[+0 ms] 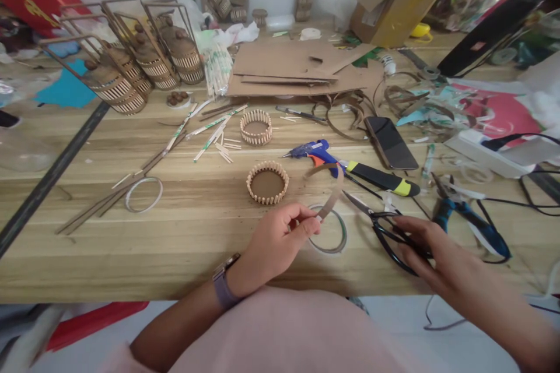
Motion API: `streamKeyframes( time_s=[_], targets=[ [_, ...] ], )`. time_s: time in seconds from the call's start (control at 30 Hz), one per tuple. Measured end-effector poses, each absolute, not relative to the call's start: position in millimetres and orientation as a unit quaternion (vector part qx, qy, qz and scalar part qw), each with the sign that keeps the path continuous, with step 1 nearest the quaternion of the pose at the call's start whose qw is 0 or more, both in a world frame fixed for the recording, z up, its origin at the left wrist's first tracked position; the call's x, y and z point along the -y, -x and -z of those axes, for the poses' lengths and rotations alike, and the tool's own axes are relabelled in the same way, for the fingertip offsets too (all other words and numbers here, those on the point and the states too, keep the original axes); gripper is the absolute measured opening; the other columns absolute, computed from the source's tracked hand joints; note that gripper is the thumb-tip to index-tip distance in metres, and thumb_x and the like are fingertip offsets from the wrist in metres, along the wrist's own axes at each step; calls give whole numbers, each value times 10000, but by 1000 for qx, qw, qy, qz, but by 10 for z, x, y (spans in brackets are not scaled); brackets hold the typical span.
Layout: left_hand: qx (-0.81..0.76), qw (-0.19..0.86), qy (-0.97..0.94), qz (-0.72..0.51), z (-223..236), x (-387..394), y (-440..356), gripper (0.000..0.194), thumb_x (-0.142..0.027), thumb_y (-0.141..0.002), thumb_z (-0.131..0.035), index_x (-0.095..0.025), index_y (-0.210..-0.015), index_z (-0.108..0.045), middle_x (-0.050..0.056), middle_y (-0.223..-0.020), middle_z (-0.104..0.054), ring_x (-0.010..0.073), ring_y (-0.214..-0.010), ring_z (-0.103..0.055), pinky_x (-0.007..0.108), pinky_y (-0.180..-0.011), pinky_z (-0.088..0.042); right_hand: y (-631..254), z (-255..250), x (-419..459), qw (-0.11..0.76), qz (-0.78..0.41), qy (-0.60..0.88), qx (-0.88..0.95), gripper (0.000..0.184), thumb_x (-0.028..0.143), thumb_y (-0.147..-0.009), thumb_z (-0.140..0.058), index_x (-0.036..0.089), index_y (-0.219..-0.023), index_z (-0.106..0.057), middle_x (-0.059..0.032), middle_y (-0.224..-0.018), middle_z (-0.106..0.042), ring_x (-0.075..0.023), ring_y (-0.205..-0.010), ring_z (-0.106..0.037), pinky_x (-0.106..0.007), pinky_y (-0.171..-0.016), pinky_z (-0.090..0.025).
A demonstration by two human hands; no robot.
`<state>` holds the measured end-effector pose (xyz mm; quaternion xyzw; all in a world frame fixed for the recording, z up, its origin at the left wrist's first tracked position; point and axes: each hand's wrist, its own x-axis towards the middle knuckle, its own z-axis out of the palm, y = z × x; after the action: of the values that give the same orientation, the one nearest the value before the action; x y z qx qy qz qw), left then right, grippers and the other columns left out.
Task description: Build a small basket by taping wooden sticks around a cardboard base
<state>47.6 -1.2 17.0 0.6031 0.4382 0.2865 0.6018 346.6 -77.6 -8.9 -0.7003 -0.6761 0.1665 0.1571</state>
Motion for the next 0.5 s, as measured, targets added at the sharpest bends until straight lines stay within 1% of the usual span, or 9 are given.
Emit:
streamKeyframes(
  time_s=[0.03,0.1,0.17,0.2,0.27,0.33,0.37,0.4,0.5],
  targets=[
    [-441,609,-595,-284,-166,5,-480,182,-326,-876,-582,-185,-811,-679,6,-787,-699,150,-725,-576,250,-649,-419,-3436,67,811,172,-213,694,666,427,485,-867,-532,264,-1233,-534,-100,-1111,-712,-272,-983,-716,-372,-813,-595],
    [-445,616,-586,-280,-162,-9,-491,187,-333,-872,-586,-183,-808,-678,6,-776,-691,148,-718,-570,244,-635,-416,-3355,21,859,194,-290,682,643,528,466,-859,-561,246,-1330,-468,-104,-1103,-704,-254,-993,-707,-351,-822,-586],
    [-444,619,-587,-276,-167,-20,-505,197,-343,-873,-585,-180,-808,-676,7,-766,-683,150,-722,-570,244,-636,-418,-3242,-43,883,208,-328,685,617,618,459,-792,-637,234,-1345,-477,-88,-1043,-704,-240,-916,-704,-324,-779,-578],
    [-442,621,-587,-273,-172,-23,-515,203,-347,-875,-584,-178,-809,-676,8,-764,-680,152,-730,-574,245,-643,-422,-3176,-83,889,208,-340,689,604,621,448,-759,-661,234,-1321,-507,-71,-991,-707,-230,-852,-697,-316,-745,-572],
    [-434,627,-589,-268,-183,-26,-537,205,-348,-878,-582,-176,-819,-676,11,-774,-682,157,-749,-584,249,-662,-430,-3037,-171,893,209,-365,701,576,556,418,-734,-647,247,-1256,-559,-16,-805,-694,-203,-699,-652,-303,-670,-549],
    [-428,629,-593,-263,-191,-25,-561,197,-338,-882,-580,-175,-830,-677,15,-794,-691,160,-761,-594,253,-678,-435,-2911,-242,885,197,-402,704,551,483,381,-757,-594,259,-1223,-566,51,-575,-592,-177,-548,-557,-282,-584,-505],
    [-426,630,-595,-260,-192,-23,-571,195,-333,-885,-578,-174,-832,-678,16,-799,-692,160,-760,-595,256,-682,-435,-2859,-262,875,188,-418,699,549,451,366,-761,-582,262,-1200,-569,69,-526,-551,-170,-515,-521,-273,-556,-481],
    [-423,630,-597,-258,-190,-22,-580,196,-331,-888,-576,-172,-832,-677,16,-799,-691,160,-756,-595,258,-685,-435,-2815,-271,862,179,-434,686,555,427,354,-755,-587,263,-1173,-573,78,-510,-536,-166,-503,-505,-266,-537,-462],
    [-420,630,-601,-256,-170,-16,-596,191,-331,-891,-578,-172,-843,-671,11,-789,-678,158,-745,-589,263,-693,-432,-2722,-239,814,172,-452,648,588,365,306,-741,-605,267,-1104,-584,71,-563,-584,-169,-540,-533,-262,-542,-452]
  ],
)
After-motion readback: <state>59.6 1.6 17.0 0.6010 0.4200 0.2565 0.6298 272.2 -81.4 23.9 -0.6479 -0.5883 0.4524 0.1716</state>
